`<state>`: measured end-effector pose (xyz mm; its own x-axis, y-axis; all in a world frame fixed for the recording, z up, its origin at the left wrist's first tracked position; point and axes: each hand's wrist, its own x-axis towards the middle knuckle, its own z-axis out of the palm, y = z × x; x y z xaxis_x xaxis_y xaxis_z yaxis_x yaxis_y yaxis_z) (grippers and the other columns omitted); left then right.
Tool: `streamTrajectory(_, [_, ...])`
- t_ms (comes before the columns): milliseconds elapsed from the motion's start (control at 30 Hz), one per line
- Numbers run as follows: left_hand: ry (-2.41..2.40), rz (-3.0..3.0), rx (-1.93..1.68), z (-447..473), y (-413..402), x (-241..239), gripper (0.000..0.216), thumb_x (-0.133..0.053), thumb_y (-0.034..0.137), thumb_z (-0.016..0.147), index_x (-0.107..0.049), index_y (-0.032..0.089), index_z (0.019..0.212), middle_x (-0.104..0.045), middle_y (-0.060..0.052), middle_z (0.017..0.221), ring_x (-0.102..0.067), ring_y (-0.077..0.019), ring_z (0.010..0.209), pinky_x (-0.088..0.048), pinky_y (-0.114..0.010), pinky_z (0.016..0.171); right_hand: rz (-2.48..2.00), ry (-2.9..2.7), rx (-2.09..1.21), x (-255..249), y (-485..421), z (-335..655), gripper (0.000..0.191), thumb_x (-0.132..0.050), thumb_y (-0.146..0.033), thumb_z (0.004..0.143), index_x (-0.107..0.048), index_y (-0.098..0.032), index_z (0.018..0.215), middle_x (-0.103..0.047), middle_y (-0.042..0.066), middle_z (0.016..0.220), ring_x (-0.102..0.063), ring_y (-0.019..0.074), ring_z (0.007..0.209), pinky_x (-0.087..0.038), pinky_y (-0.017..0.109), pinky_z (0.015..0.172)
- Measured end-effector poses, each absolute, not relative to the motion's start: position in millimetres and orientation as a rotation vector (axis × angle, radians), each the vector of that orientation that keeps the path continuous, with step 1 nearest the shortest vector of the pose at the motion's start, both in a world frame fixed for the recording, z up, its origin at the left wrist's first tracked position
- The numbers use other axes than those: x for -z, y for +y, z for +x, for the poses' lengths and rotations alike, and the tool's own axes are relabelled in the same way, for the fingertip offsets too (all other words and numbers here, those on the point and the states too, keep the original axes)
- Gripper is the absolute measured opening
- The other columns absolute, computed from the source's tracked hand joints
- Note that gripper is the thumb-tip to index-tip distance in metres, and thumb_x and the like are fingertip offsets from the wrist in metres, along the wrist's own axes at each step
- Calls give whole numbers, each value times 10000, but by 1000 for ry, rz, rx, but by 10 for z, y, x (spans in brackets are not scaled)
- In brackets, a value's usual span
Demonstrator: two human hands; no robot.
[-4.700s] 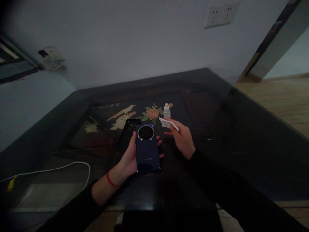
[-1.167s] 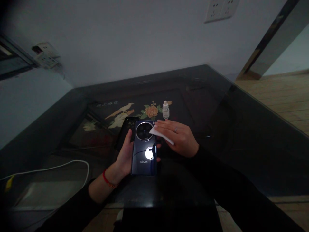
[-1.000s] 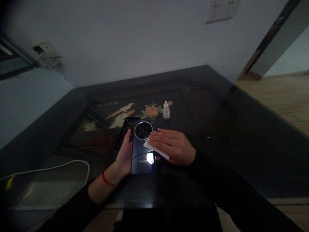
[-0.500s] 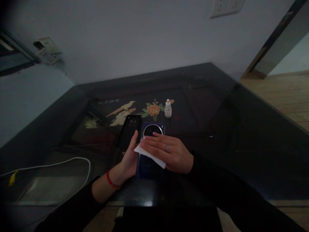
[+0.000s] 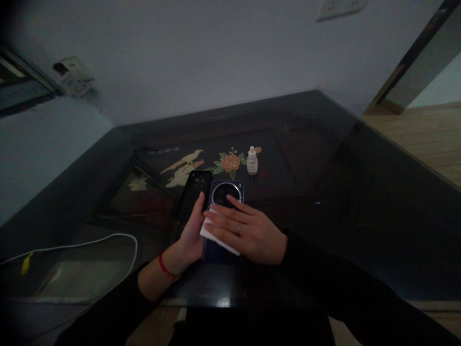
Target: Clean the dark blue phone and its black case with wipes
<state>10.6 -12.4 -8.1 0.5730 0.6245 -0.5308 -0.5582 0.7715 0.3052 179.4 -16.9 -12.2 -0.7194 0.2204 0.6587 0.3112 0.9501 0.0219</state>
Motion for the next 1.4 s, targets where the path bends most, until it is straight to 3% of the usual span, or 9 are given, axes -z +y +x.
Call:
streamTrajectory(67, [679, 104, -705, 109, -136, 83, 685, -286, 636, 917, -701, 94, 975, -688, -69, 647, -665, -192, 664, -472, -334, 849, -456, -2400, 178, 130, -149, 1801, 347, -377, -146, 991, -555, -90, 1284, -596, 122, 1333, -444, 227, 1344, -359, 494, 1133])
streamTrajectory(267, [639, 169, -687, 141, -112, -11, 821, -160, 664, 917, -655, 50, 1145, -728, -142, 985, -686, -224, 887, -469, -318, 877, -86, -2536, 113, 139, -176, 1763, 356, -369, -123, 979, -561, -66, 1273, -624, 103, 1303, -500, 220, 1300, -331, 496, 1152])
streamTrajectory(433, [629, 132, -725, 125, -73, -8, 821, -141, 662, 913, -625, 70, 1213, -722, -130, 849, -679, -238, 834, -469, -361, 872, -383, -2434, 157, 121, -113, 1825, 346, -368, -113, 979, -563, -56, 1260, -618, 134, 1303, -477, 228, 1319, -334, 504, 1144])
streamTrajectory(600, [630, 180, -734, 112, -48, -1, 897, -97, 688, 899, -643, 24, 1157, -727, -150, 927, -681, -238, 878, -462, -331, 875, -101, -2509, 176, 119, -152, 1811, 319, -404, -121, 970, -599, -83, 1220, -616, 94, 1311, -503, 218, 1296, -328, 486, 1150])
streamTrajectory(733, [695, 158, -781, 96, -38, 8, 795, -156, 635, 929, -633, 55, 1189, -729, -121, 833, -680, -220, 808, -461, -323, 849, -412, -2418, 200, 128, -119, 1848, 343, -366, -115, 982, -568, -71, 1256, -614, 136, 1304, -472, 213, 1322, -360, 479, 1131])
streamTrajectory(933, [620, 191, -771, 79, -13, -4, 885, -135, 686, 899, -582, 8, 1252, -711, -183, 1037, -671, -254, 914, -441, -349, 905, -74, -2480, 163, 153, -143, 1799, 307, -421, -109, 958, -611, -81, 1197, -635, 100, 1284, -495, 212, 1303, -354, 474, 1138])
streamTrajectory(1100, [633, 170, -794, 46, -5, 15, 819, -128, 643, 923, -562, 60, 1302, -707, -178, 1059, -664, -268, 959, -435, -378, 919, -395, -2377, 125, 146, -79, 1880, 347, -379, -108, 968, -558, -56, 1261, -621, 171, 1285, -441, 218, 1346, -373, 498, 1116])
streamTrajectory(1267, [592, 194, -787, 7, 18, -3, 891, -139, 687, 898, -545, 1, 1299, -703, -198, 1057, -659, -272, 983, -421, -369, 945, -107, -2461, 90, 137, -98, 1876, 311, -405, -111, 956, -610, -75, 1187, -646, 143, 1257, -465, 213, 1326, -392, 481, 1107])
streamTrajectory(1400, [652, 197, -803, -7, 34, -18, 833, -181, 670, 906, -559, 36, 1292, -712, -179, 1038, -661, -272, 970, -420, -383, 940, -429, -2361, 112, 129, -30, 1934, 335, -433, -115, 953, -564, -106, 1261, -632, 156, 1274, -489, 217, 1306, -402, 495, 1093])
